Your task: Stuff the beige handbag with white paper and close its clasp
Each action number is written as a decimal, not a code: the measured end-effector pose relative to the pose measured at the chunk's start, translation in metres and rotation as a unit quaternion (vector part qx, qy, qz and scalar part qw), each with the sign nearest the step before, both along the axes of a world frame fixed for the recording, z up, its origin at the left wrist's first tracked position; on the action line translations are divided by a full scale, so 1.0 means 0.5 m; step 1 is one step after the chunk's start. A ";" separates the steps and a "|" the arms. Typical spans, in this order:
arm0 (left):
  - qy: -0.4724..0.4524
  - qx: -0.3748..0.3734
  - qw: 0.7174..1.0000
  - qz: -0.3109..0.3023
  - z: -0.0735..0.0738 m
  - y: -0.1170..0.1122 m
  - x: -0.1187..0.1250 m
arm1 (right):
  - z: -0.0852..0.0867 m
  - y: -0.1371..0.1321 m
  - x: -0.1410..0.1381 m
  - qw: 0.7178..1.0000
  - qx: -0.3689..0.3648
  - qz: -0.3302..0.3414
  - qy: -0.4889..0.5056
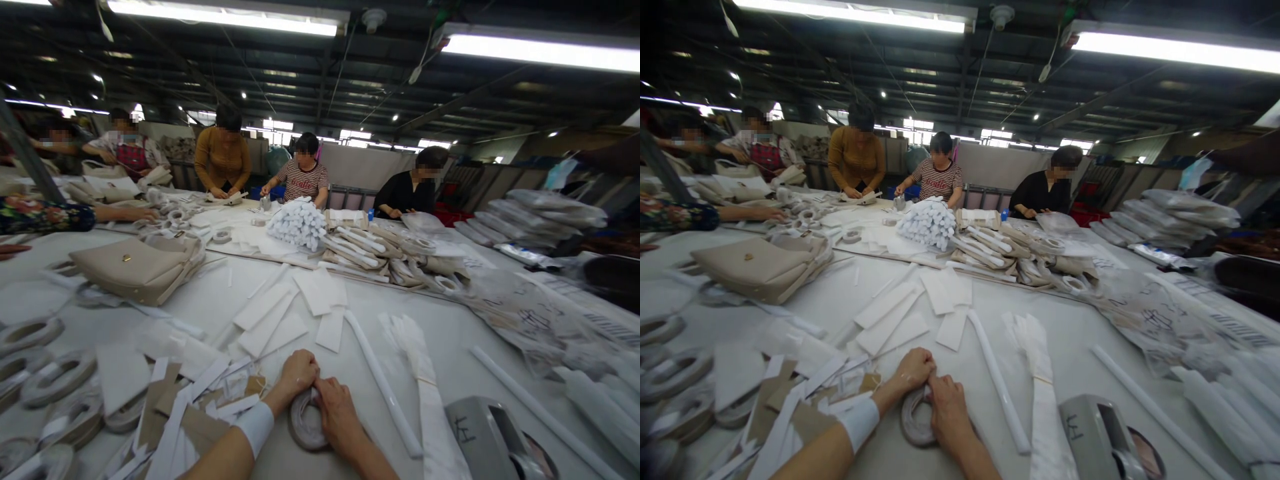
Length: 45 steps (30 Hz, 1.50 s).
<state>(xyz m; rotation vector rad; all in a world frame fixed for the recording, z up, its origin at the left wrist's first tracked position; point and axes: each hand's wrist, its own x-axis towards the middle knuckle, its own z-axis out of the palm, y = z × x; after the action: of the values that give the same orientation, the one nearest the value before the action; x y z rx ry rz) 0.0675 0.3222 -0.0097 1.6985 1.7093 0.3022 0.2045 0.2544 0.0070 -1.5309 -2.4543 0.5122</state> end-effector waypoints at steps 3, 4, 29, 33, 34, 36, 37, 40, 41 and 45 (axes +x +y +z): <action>-0.008 -0.003 1.000 0.003 -0.001 0.000 -0.001 | -0.003 0.001 0.002 1.000 -0.005 -0.009 0.020; -0.012 -0.003 1.000 0.003 -0.001 -0.001 -0.002 | -0.003 0.003 0.002 1.000 -0.006 -0.014 0.025; -0.129 0.062 0.990 0.010 -0.013 -0.044 -0.005 | 0.008 0.032 -0.001 0.965 -0.079 -0.174 0.180; -0.117 0.085 0.989 -0.008 -0.004 -0.060 -0.010 | 0.013 0.032 0.000 0.977 -0.059 -0.162 0.126; -0.112 0.092 0.989 -0.014 0.000 -0.066 -0.013 | 0.014 0.033 0.000 0.979 -0.056 -0.159 0.117; -0.107 0.104 0.988 -0.036 0.009 -0.078 -0.023 | 0.014 0.033 0.001 0.980 -0.050 -0.158 0.113; -0.106 0.109 0.987 -0.052 0.013 -0.086 -0.029 | 0.014 0.032 0.001 0.980 -0.047 -0.156 0.111; -0.103 0.122 0.982 -0.102 0.023 -0.107 -0.048 | 0.013 0.028 0.001 0.983 -0.034 -0.144 0.109; -0.099 0.125 0.981 -0.113 0.024 -0.113 -0.053 | 0.014 0.025 0.000 0.984 -0.030 -0.140 0.108; -0.065 0.135 0.983 -0.106 0.015 -0.129 -0.053 | 0.015 0.007 -0.005 0.986 -0.013 -0.132 0.098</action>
<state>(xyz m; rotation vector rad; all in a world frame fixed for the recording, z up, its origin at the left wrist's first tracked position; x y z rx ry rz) 0.0411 0.2577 -0.0019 1.9911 1.4271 0.5544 0.2018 0.2579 0.0144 -1.6951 -2.0680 0.6141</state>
